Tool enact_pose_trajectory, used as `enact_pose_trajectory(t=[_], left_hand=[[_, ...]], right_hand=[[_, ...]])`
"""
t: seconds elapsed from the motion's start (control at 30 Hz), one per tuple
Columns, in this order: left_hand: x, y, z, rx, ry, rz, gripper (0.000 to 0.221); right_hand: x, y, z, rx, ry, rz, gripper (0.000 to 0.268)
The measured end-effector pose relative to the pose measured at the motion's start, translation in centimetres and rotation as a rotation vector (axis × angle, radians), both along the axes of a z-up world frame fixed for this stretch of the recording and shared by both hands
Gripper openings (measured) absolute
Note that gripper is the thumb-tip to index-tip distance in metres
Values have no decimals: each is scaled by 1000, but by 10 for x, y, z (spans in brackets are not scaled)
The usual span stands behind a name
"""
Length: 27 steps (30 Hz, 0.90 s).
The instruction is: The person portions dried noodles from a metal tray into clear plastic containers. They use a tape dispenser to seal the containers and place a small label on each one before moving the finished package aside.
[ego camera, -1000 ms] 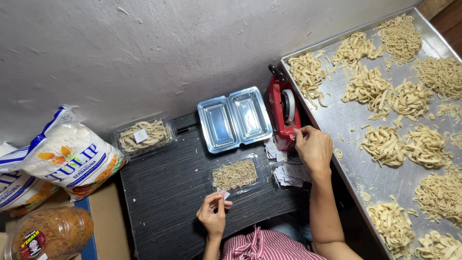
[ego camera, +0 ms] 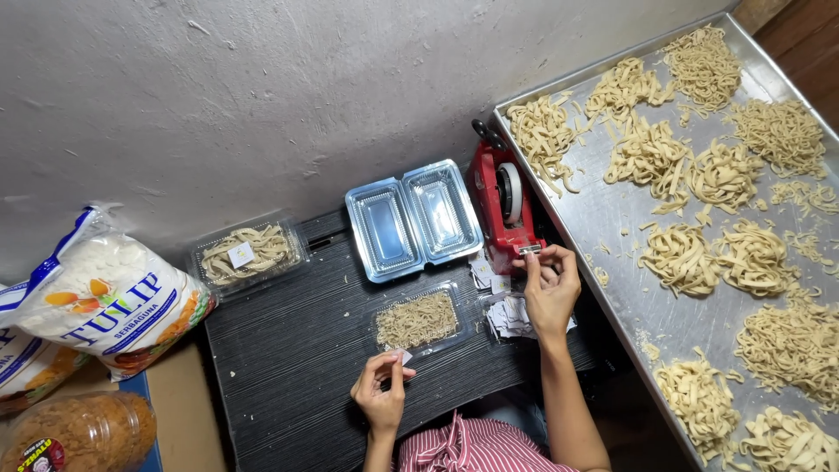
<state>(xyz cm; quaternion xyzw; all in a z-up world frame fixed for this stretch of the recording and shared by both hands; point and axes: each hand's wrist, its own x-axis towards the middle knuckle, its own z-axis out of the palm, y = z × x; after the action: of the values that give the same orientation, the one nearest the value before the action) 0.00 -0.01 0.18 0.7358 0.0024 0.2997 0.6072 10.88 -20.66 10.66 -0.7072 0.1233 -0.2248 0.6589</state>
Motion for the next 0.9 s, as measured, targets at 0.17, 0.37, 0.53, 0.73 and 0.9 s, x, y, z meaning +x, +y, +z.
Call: enact_pose_trajectory(t=[0.17, 0.37, 0.53, 0.73, 0.9], left_hand=[[1, -1, 7, -7, -8, 2, 10], [-1, 1, -5, 24, -4, 1, 10], [-1, 1, -6, 39, -6, 7, 10], [0, 0, 1, 27, -4, 5, 10], [0, 0, 4, 30, -12, 5, 11]], right_hand=[[0, -4, -9, 103, 50, -24, 14], [-6, -5, 1, 103, 223, 32, 21], [-6, -6, 1, 82, 222, 99, 21], [1, -4, -20, -32, 76, 84, 8], [3, 1, -25, -169, 48, 20, 8]])
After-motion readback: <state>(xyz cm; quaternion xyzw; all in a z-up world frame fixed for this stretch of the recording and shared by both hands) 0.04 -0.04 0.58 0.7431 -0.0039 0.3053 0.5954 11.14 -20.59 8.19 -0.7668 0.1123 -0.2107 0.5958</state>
